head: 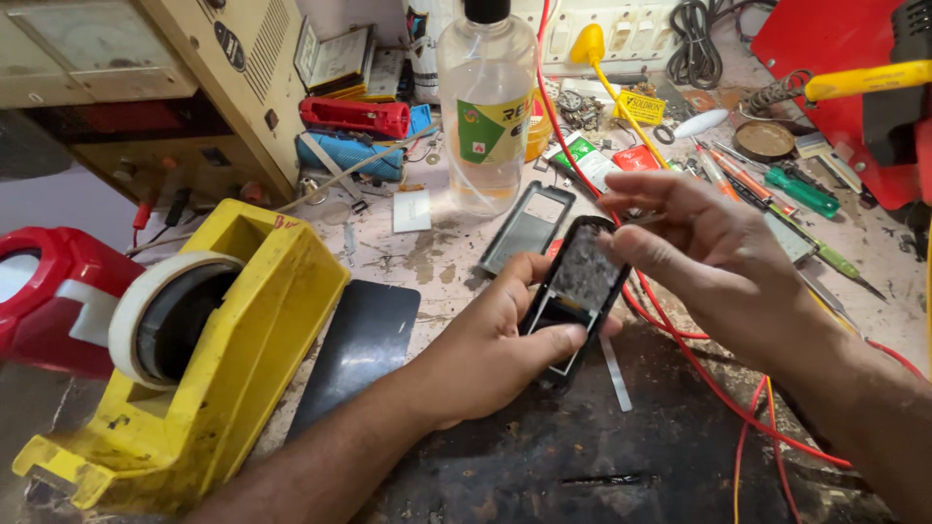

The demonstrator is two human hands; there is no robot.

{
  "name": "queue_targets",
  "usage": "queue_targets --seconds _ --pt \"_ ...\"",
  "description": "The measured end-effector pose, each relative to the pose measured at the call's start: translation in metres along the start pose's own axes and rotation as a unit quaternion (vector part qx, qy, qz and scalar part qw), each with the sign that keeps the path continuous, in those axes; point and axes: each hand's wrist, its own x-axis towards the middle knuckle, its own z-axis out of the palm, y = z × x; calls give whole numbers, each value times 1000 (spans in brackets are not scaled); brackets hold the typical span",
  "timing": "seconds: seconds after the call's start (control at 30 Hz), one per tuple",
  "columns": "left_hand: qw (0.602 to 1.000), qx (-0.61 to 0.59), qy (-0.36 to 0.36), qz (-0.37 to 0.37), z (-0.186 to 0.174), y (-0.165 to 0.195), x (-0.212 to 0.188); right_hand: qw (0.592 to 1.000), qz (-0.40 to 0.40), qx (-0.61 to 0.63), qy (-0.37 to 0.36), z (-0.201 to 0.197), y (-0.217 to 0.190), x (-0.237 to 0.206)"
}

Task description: The person assembles a small electronic device by inserting a battery, connecting a camera module, and attaching a screen. They handle the components by hand, aligning and seating each part into the device chassis on a cluttered workbench.

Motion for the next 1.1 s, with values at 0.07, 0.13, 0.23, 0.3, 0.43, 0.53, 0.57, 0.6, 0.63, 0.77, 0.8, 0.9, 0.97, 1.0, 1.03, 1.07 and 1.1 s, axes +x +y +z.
queue_targets --seconds 0.07,0.13,0.23,0.3,0.43,0.53,0.57,0.6,0.63,0.77,0.8,0.9,0.97,1.0,1.03,1.07,1.1 --pt "998 61 12 -28 -2 1 -2 998 27 40 -48 -1 2 2" --pt "997 48 47 -47 -6 4 -2 996 53 48 -53 -4 3 4" --pt "987 -76 136 -37 -18 13 5 995 91 34 -8 -9 3 10" --pt "967 -154 204 1 -26 18 7 991 119 54 0 -8 3 13" --pt "967 -159 181 87 -20 13 6 983 171 43 -46 8 3 3" --pt "979 -111 155 76 -8 4 5 974 208 56 -72 23 -1 -7" --pt "980 -108 152 67 -5 2 5 971 219 54 -86 27 -3 -8" --pt "982 -104 149 59 -3 1 4 967 228 52 -99 29 -6 -9" --pt "984 -107 138 36 -2 2 5 973 201 -95 -62 28 -9 -9" --pt "989 -104 96 -41 6 3 2 945 28 -314 82 20 -17 -10" --pt "990 -98 83 -57 10 2 1 952 -23 -280 118 18 -17 -11" --pt "994 -36 44 -96 19 -2 -2 926 -204 -286 139 23 -9 -14" --pt "995 -65 48 -61 20 -5 -3 918 -223 -301 132 26 -5 -17" --pt "995 -79 50 -42 19 -6 -2 913 -233 -309 129 28 -4 -18" --pt "996 -65 52 -40 19 -8 -1 904 -242 -328 128 29 -4 -19" --pt "996 -49 57 -36 19 -9 0 895 -253 -346 125 31 -5 -19" --pt "997 -33 65 -33 18 -10 0 886 -265 -362 121 33 -6 -17"
